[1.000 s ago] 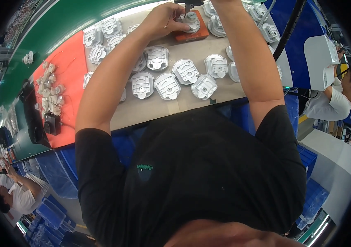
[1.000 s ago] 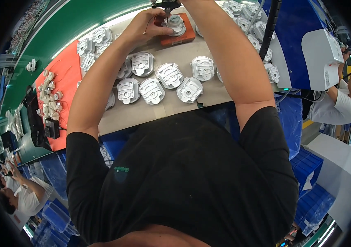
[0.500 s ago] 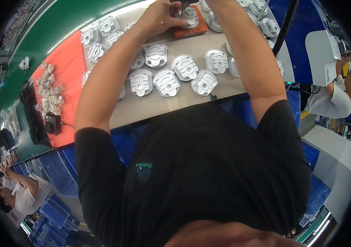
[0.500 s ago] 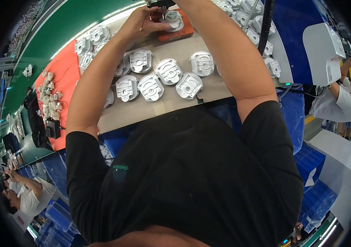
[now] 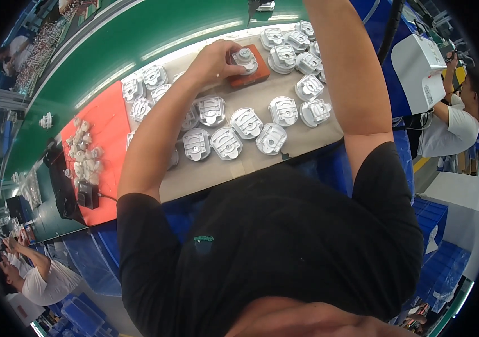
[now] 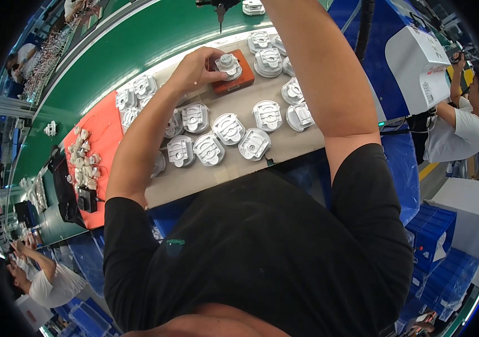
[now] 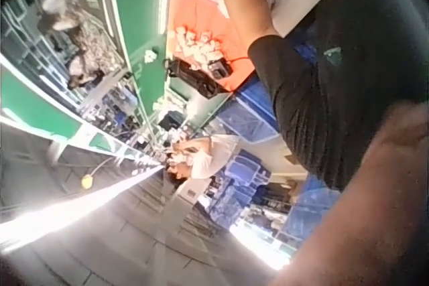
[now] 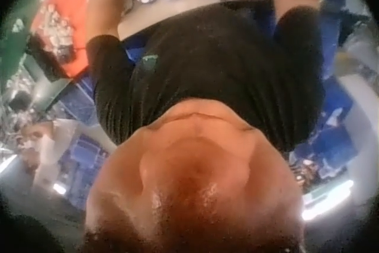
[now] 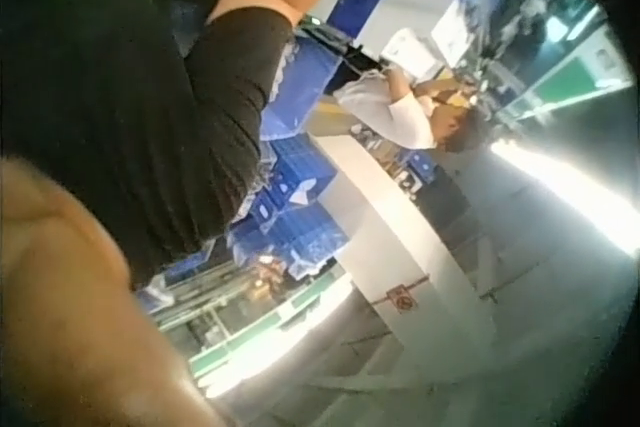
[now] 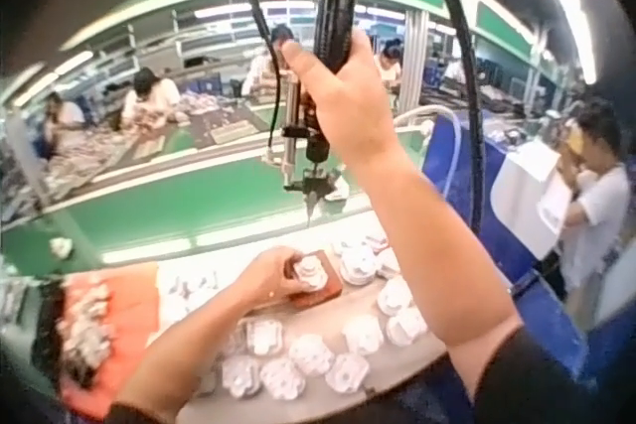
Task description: Assembling small electronic components on an industrial production line using a placement jig.
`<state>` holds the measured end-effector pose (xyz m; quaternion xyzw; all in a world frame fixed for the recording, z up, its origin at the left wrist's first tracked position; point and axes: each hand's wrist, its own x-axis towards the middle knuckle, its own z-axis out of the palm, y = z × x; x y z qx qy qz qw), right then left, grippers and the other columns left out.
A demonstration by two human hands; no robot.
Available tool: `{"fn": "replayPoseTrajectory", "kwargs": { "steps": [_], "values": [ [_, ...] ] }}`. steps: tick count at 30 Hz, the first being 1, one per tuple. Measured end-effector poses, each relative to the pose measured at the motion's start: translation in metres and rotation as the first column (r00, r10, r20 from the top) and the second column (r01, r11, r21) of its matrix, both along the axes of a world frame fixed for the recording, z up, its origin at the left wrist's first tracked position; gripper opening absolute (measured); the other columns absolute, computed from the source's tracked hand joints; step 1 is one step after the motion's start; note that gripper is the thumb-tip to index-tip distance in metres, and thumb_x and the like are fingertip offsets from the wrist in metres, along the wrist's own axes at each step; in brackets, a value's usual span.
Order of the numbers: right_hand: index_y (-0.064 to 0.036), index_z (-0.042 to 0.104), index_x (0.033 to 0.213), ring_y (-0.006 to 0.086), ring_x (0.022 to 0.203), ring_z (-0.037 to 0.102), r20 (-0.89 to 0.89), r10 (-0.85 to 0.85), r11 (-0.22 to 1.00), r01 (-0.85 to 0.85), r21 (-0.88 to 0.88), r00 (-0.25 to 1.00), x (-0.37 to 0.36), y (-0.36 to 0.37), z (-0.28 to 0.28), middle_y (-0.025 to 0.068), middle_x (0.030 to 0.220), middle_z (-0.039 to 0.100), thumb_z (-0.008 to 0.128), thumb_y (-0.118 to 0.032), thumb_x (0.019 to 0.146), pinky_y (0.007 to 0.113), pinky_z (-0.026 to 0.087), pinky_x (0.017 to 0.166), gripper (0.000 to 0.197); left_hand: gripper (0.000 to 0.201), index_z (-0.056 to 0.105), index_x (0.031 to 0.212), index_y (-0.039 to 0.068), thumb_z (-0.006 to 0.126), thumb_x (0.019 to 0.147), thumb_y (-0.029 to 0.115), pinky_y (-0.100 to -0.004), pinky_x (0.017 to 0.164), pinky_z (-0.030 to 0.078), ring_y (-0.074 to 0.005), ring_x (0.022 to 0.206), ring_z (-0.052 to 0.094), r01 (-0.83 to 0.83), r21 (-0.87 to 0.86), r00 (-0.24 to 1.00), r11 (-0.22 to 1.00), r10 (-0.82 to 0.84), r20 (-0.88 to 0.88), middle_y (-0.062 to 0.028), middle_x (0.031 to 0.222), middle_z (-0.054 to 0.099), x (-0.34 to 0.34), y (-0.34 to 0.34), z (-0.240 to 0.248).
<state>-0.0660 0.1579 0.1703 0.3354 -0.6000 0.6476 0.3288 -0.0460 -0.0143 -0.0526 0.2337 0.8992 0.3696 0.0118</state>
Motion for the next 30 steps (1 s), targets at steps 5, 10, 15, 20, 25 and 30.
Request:
{"fn": "replayPoseTrajectory", "kwargs": {
  "steps": [5,10,15,20,25,30],
  "values": [
    [0.0032,0.055,0.126,0.0148,0.091,0.063,-0.225,-0.336,0.939,0.343,-0.009,0.915,-0.010,0.013,-0.003,0.0086,0.101,0.067,0.072,-0.027,0.098,0.028,0.050,0.080,0.045,0.061,0.071,0.119,-0.002,0.087,0.071,0.031,-0.0373,0.088,0.055,-0.0305,0.095,0.070,0.046,-0.033,0.999,0.998,-0.046,0.008,-0.0199,0.107,0.072,-0.011,0.001,0.012],
    [0.0024,0.053,0.122,0.0217,0.097,0.065,-0.409,-0.477,0.874,0.371,-0.314,0.778,0.001,0.028,-0.083,0.0143,0.112,0.065,0.066,-0.008,0.097,0.033,0.052,0.087,0.029,0.065,0.069,0.121,-0.006,0.086,0.072,0.032,-0.0355,0.086,0.055,-0.0264,0.090,0.070,-0.056,0.174,0.998,0.983,0.057,-0.006,-0.0184,0.103,0.074,-0.041,-0.025,0.009],
    [0.0032,0.054,0.112,0.0198,0.092,0.064,0.239,-0.571,0.811,0.584,0.018,0.786,-0.033,0.046,-0.167,0.0125,0.102,0.065,0.072,-0.009,0.092,0.032,0.051,0.085,0.030,0.064,0.070,0.119,-0.004,0.088,0.072,0.034,-0.0350,0.086,0.056,-0.0258,0.094,0.073,-0.315,0.072,0.944,0.946,0.320,-0.083,-0.0165,0.106,0.076,-0.101,-0.067,0.003],
    [0.0042,0.061,0.123,0.0319,0.110,0.068,0.480,-0.657,0.694,0.220,0.685,0.581,-0.125,0.056,-0.209,0.0191,0.115,0.069,0.088,-0.041,0.075,0.039,0.054,0.095,0.072,0.065,0.072,0.118,0.000,0.089,0.070,0.040,-0.0369,0.088,0.056,-0.0275,0.098,0.074,-0.552,0.032,0.826,0.833,0.552,-0.118,-0.0160,0.109,0.076,-0.167,-0.142,-0.034],
    [0.0038,0.065,0.121,0.0350,0.115,0.067,0.304,-0.757,0.447,0.118,0.887,0.579,-0.180,0.028,-0.229,0.0208,0.122,0.068,0.087,-0.061,0.069,0.042,0.055,0.096,0.086,0.067,0.071,0.120,0.001,0.090,0.069,0.042,-0.0387,0.092,0.056,-0.0298,0.104,0.072,-0.683,0.047,0.728,0.729,0.685,-0.038,-0.0177,0.114,0.074,-0.169,-0.163,-0.045],
    [0.0010,0.068,0.118,0.0346,0.110,0.070,0.323,-0.767,0.494,0.189,0.849,0.555,-0.180,0.014,-0.247,0.0207,0.114,0.072,0.086,-0.064,0.067,0.042,0.056,0.095,0.084,0.078,0.061,0.134,0.002,0.089,0.073,0.040,-0.0403,0.096,0.054,-0.0327,0.110,0.068,-0.667,-0.039,0.732,0.744,0.645,-0.217,-0.0236,0.129,0.062,-0.132,-0.170,-0.030]
  ]
}}
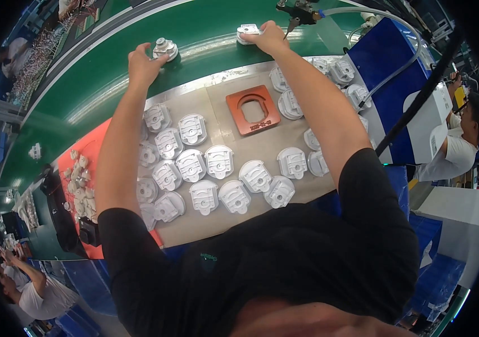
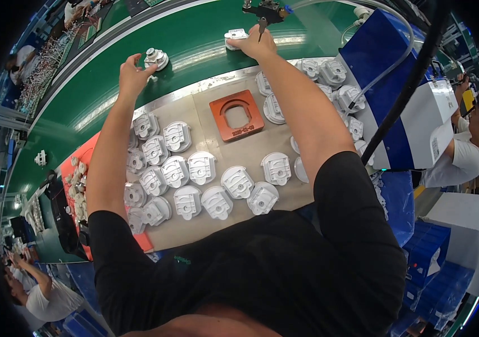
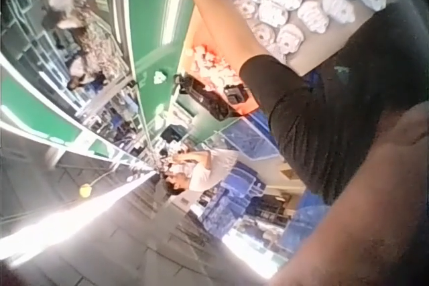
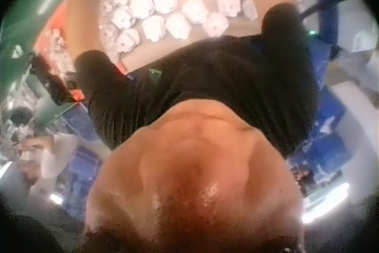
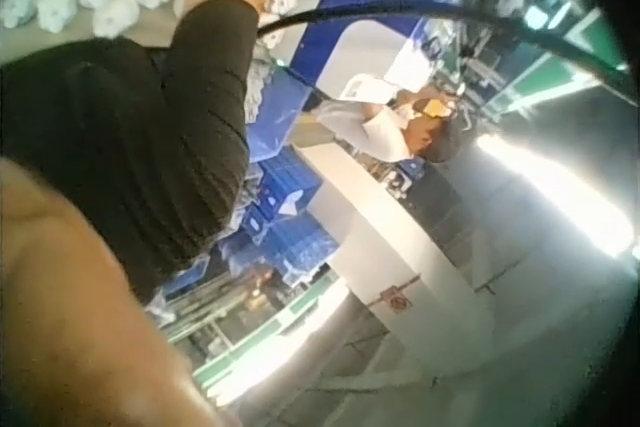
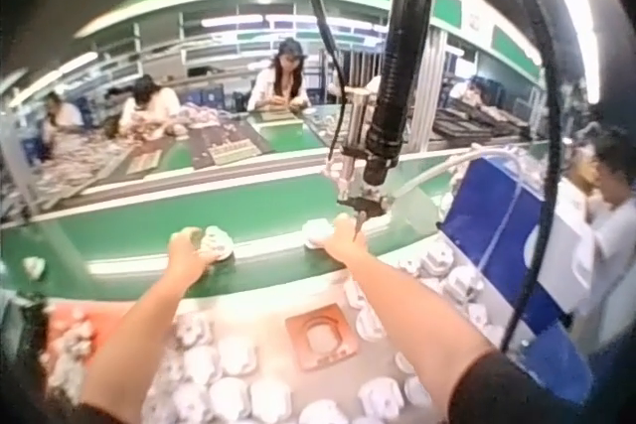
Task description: Assembling small electronic components on an industrial production line using a placement jig.
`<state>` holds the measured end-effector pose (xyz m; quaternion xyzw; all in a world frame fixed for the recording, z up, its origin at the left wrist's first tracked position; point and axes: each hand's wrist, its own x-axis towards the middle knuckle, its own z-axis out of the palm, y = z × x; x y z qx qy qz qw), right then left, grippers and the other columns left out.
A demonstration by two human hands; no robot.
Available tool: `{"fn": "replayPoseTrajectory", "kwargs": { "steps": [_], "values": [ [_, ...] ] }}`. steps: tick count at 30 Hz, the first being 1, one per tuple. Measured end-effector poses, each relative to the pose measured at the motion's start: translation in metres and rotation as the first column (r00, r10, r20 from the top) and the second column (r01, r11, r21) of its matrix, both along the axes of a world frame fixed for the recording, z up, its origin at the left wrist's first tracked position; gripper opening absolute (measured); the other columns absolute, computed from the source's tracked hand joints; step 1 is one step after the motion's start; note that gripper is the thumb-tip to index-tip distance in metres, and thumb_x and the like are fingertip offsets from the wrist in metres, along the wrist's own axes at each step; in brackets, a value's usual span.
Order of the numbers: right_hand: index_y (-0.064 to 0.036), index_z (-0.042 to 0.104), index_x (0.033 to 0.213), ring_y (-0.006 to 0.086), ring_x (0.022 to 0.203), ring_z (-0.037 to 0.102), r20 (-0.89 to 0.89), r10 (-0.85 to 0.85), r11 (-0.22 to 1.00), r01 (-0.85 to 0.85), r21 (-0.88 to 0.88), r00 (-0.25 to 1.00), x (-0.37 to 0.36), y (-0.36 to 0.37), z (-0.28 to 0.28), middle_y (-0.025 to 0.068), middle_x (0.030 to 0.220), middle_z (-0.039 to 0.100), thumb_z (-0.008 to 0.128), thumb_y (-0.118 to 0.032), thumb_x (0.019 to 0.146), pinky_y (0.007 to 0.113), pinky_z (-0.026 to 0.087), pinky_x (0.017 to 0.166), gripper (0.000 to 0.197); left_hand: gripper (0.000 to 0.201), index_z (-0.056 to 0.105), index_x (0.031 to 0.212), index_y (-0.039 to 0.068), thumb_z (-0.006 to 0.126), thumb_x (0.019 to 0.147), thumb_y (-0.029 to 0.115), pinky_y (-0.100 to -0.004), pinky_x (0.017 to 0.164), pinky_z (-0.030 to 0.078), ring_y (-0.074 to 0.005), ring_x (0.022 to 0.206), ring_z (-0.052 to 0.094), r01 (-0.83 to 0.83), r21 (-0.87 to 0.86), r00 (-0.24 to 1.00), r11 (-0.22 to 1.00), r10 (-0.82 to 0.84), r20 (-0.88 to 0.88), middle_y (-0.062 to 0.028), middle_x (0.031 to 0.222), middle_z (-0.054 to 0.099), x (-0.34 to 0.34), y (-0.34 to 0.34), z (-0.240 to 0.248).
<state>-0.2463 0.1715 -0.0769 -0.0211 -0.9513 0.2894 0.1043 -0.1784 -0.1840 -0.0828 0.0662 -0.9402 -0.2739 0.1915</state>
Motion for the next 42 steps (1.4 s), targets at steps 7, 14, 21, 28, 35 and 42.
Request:
{"fn": "replayPoseTrajectory", "kwargs": {
  "steps": [7,14,21,28,35,42],
  "values": [
    [0.0000,0.069,0.116,0.0339,0.109,0.069,-0.098,0.183,0.973,-0.166,0.157,0.978,-0.055,0.000,-0.052,0.0210,0.113,0.072,0.077,-0.064,0.077,0.042,0.054,0.092,0.076,0.077,0.059,0.136,-0.001,0.088,0.075,0.035,-0.0395,0.093,0.055,-0.0318,0.110,0.069,-0.016,-0.008,0.999,1.000,0.016,0.049,-0.0237,0.132,0.060,0.061,-0.027,0.024],
    [-0.0026,0.066,0.107,0.0209,0.091,0.067,-0.250,0.664,0.676,-0.709,-0.202,0.705,-0.015,0.027,0.004,0.0128,0.098,0.069,0.077,-0.011,0.083,0.039,0.054,0.071,0.028,0.071,0.060,0.136,-0.003,0.084,0.080,0.033,-0.0387,0.093,0.055,-0.0282,0.112,0.069,-0.046,0.093,0.999,0.995,0.047,-0.007,-0.0240,0.132,0.065,0.117,-0.066,0.043],
    [-0.0015,0.067,0.120,0.0285,0.101,0.070,-0.044,0.692,0.721,-0.688,0.086,0.720,0.131,0.044,0.062,0.0152,0.101,0.072,0.081,-0.014,0.078,0.037,0.054,0.090,0.045,0.067,0.060,0.136,-0.002,0.083,0.085,0.034,-0.0337,0.091,0.055,-0.0229,0.111,0.069,-0.025,0.254,0.999,0.967,0.035,-0.039,-0.0177,0.134,0.065,0.166,-0.053,0.065],
    [-0.0047,0.063,0.132,0.0257,0.104,0.068,0.204,0.753,0.620,-0.779,0.098,0.625,0.162,0.048,0.055,0.0129,0.112,0.072,0.076,-0.017,0.087,0.035,0.052,0.094,0.048,0.060,0.062,0.134,-0.003,0.081,0.088,0.030,-0.0297,0.087,0.054,-0.0179,0.108,0.068,-0.041,0.297,0.998,0.954,0.056,-0.043,-0.0142,0.127,0.067,0.228,-0.069,0.072],
    [-0.0056,0.063,0.132,0.0254,0.108,0.068,0.205,0.748,0.623,-0.775,0.107,0.631,0.156,0.049,0.049,0.0142,0.115,0.072,0.077,-0.013,0.085,0.036,0.053,0.096,0.050,0.058,0.062,0.133,-0.004,0.080,0.089,0.030,-0.0298,0.087,0.054,-0.0183,0.106,0.068,-0.093,0.377,0.994,0.922,0.105,-0.013,-0.0138,0.123,0.069,0.260,-0.083,0.059],
    [-0.0048,0.062,0.135,0.0274,0.107,0.067,0.217,0.783,0.600,-0.800,-0.015,0.584,0.144,0.056,0.038,0.0155,0.116,0.072,0.079,-0.009,0.080,0.035,0.052,0.098,0.057,0.060,0.062,0.132,-0.005,0.079,0.089,0.034,-0.0335,0.086,0.057,-0.0193,0.108,0.068,-0.049,0.328,0.999,0.943,0.047,0.014,-0.0136,0.120,0.072,0.251,-0.072,0.055]
  ]
}}
